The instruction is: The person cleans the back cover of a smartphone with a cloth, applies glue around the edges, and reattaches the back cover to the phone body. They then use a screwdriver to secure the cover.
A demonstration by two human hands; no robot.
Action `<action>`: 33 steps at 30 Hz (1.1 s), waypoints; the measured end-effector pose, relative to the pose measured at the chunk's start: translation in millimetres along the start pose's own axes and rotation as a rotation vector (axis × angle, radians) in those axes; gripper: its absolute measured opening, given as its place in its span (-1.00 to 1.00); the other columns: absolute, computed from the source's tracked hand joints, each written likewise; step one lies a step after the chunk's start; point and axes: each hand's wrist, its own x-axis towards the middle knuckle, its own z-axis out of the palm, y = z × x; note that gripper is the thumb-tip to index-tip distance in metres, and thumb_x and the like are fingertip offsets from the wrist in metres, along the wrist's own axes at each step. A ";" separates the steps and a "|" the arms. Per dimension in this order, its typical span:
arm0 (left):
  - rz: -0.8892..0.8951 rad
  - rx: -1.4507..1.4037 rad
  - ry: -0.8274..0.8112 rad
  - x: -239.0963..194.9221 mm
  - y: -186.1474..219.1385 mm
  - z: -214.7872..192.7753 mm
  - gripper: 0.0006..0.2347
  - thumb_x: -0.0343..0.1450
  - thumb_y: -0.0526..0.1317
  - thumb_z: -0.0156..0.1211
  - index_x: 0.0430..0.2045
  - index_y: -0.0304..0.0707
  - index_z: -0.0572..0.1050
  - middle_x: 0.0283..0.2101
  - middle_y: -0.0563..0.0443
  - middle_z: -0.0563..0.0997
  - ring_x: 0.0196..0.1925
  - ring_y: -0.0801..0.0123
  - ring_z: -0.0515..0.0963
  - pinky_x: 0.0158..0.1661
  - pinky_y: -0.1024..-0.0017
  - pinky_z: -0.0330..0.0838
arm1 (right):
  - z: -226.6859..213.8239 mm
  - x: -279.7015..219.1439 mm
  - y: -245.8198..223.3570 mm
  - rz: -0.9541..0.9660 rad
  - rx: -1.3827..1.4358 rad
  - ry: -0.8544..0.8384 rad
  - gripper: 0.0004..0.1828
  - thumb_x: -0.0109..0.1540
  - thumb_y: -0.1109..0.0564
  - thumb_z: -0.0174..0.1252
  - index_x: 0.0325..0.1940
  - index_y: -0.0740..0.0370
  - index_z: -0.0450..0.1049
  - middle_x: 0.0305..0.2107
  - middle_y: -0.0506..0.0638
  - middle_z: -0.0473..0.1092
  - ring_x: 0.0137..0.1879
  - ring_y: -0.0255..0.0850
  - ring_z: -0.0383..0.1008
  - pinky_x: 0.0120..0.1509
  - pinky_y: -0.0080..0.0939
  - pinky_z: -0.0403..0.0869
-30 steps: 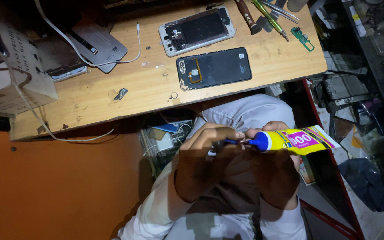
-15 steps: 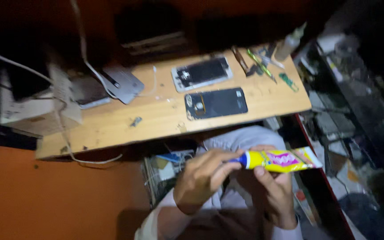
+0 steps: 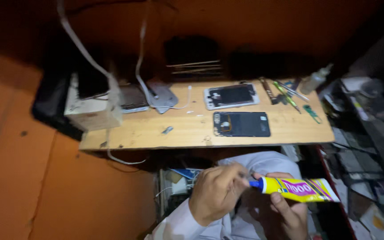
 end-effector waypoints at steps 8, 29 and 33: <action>0.206 0.062 0.035 -22.7 -12.4 -4.7 -0.78 0.48 -0.13 0.29 -0.19 -0.31 0.52 -0.25 -0.07 0.60 -0.21 0.14 0.62 -0.17 0.26 0.47 | -32.5 18.5 10.3 -0.019 -0.256 -0.134 -0.44 0.21 0.06 0.18 0.22 0.41 0.34 -0.05 0.22 0.57 -0.43 -0.41 0.35 -0.44 -0.45 0.26; 0.004 1.167 0.443 -88.9 -114.4 -116.8 -0.95 0.44 -0.34 0.28 -0.32 -0.34 0.61 -0.28 -0.10 0.65 -0.27 0.17 0.63 -0.24 0.26 0.52 | 15.9 36.3 -6.8 0.008 -0.126 -0.167 -0.50 0.39 0.00 0.08 0.21 0.50 0.35 -0.02 0.38 0.51 0.08 -0.01 0.56 0.23 -0.04 0.50; -0.213 1.026 0.515 -85.5 -118.5 -140.6 -0.88 0.46 -0.35 0.22 -0.18 -0.34 0.60 -0.23 -0.15 0.62 -0.19 0.05 0.60 -0.16 0.20 0.50 | -6.1 25.4 -17.1 -0.049 -0.159 0.103 -0.69 0.43 0.15 0.07 0.14 0.47 0.38 -0.06 0.32 0.49 0.03 -0.08 0.52 0.21 -0.11 0.47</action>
